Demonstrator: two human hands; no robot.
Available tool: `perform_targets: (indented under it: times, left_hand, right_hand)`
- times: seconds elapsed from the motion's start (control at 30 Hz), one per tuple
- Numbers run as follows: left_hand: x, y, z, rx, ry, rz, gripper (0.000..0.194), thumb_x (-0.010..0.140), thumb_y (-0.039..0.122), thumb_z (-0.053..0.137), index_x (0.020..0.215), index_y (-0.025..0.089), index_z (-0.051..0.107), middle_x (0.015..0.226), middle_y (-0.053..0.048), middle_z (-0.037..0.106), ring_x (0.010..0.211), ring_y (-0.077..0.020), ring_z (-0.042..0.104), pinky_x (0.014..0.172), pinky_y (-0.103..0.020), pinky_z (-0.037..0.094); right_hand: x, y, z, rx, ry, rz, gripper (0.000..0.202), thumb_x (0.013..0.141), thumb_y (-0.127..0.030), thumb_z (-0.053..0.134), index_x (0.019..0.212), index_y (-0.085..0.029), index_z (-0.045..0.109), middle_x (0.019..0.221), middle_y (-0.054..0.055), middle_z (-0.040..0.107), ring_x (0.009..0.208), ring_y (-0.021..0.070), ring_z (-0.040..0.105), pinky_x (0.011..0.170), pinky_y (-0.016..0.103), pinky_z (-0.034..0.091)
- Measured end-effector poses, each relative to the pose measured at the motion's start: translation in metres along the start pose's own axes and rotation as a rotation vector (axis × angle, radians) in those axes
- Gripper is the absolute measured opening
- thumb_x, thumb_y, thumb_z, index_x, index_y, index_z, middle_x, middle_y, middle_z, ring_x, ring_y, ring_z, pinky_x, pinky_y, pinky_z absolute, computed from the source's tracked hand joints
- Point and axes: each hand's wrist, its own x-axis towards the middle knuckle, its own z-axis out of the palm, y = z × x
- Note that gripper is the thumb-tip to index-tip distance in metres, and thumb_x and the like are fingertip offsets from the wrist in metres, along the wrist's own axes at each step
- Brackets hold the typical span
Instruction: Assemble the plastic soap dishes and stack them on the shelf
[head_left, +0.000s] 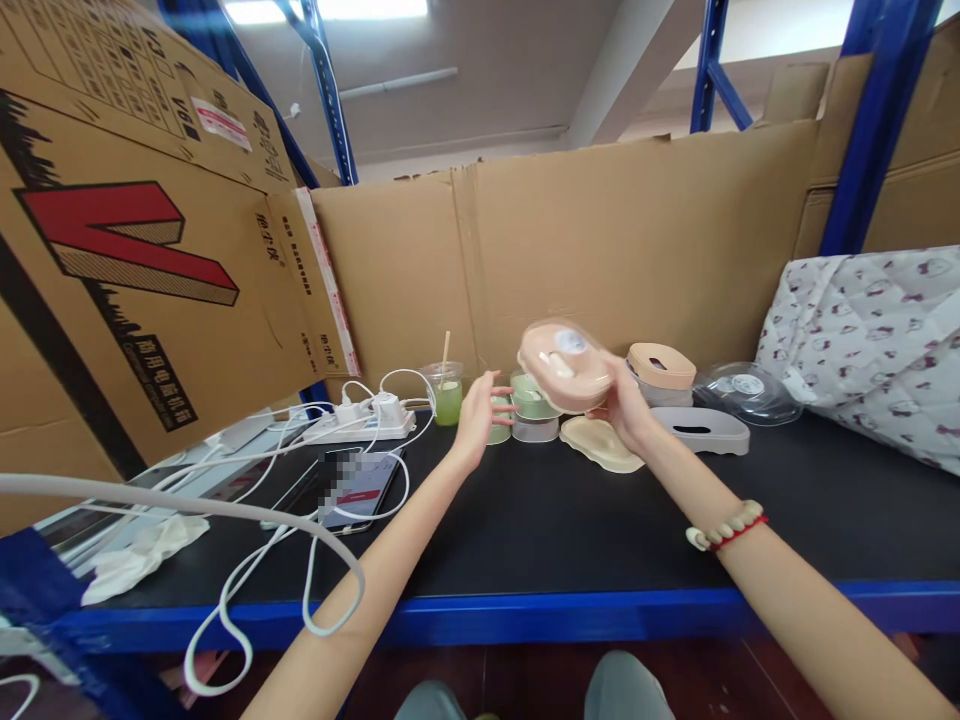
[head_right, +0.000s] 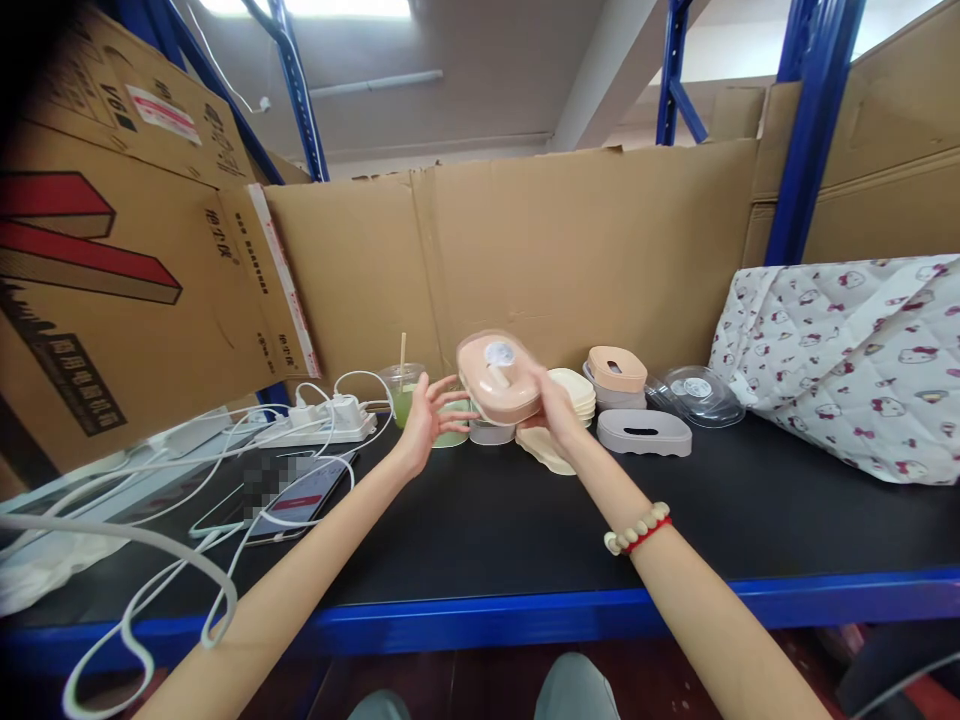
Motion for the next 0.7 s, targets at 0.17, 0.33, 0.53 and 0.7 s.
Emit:
perform_targets:
  times: [0.17, 0.33, 0.53, 0.7]
  left_hand:
    - [0.008, -0.006, -0.021, 0.770, 0.210, 0.297, 0.035, 0.077, 0.023, 0.053, 0.112, 0.020, 0.058, 0.122, -0.013, 0.055, 0.123, -0.0298, 0.045, 0.101, -0.043, 0.035]
    - [0.012, -0.023, -0.035, 1.025, 0.111, 0.127, 0.038, 0.070, 0.014, 0.057, 0.107, 0.019, 0.061, 0.135, -0.017, 0.046, 0.132, -0.0389, 0.032, 0.106, -0.053, 0.022]
    - [0.012, -0.024, -0.034, 0.903, 0.118, 0.216, 0.035, 0.077, 0.024, 0.057, 0.112, 0.022, 0.058, 0.139, -0.013, 0.045, 0.137, -0.0333, 0.025, 0.109, -0.050, 0.019]
    - [0.002, -0.010, -0.011, 0.300, 0.003, 0.269, 0.042, 0.084, 0.036, 0.050, 0.123, 0.021, 0.047, 0.115, -0.010, 0.060, 0.102, -0.0228, 0.059, 0.089, -0.038, 0.046]
  right_hand:
    - [0.032, 0.012, -0.035, 0.021, 0.151, -0.127, 0.084, 0.070, -0.080, 0.022, 0.126, -0.021, 0.045, 0.094, 0.008, 0.062, 0.067, 0.0090, 0.056, 0.049, 0.018, 0.043]
    - [0.031, 0.014, -0.032, 0.074, 0.228, -0.099, 0.083, 0.071, -0.076, 0.032, 0.135, -0.024, 0.029, 0.106, 0.009, 0.058, 0.071, 0.0093, 0.057, 0.053, 0.019, 0.044]
    - [0.008, 0.004, -0.004, 0.114, 0.188, -0.041, 0.073, 0.072, -0.058, 0.050, 0.136, -0.030, 0.028, 0.111, 0.005, 0.056, 0.057, 0.0017, 0.046, 0.046, 0.014, 0.041]
    - [-0.002, 0.009, 0.010, 0.082, -0.011, -0.100, 0.093, 0.061, -0.053, 0.064, 0.140, -0.030, 0.022, 0.117, 0.006, 0.055, 0.070, 0.0064, 0.055, 0.046, 0.015, 0.047]
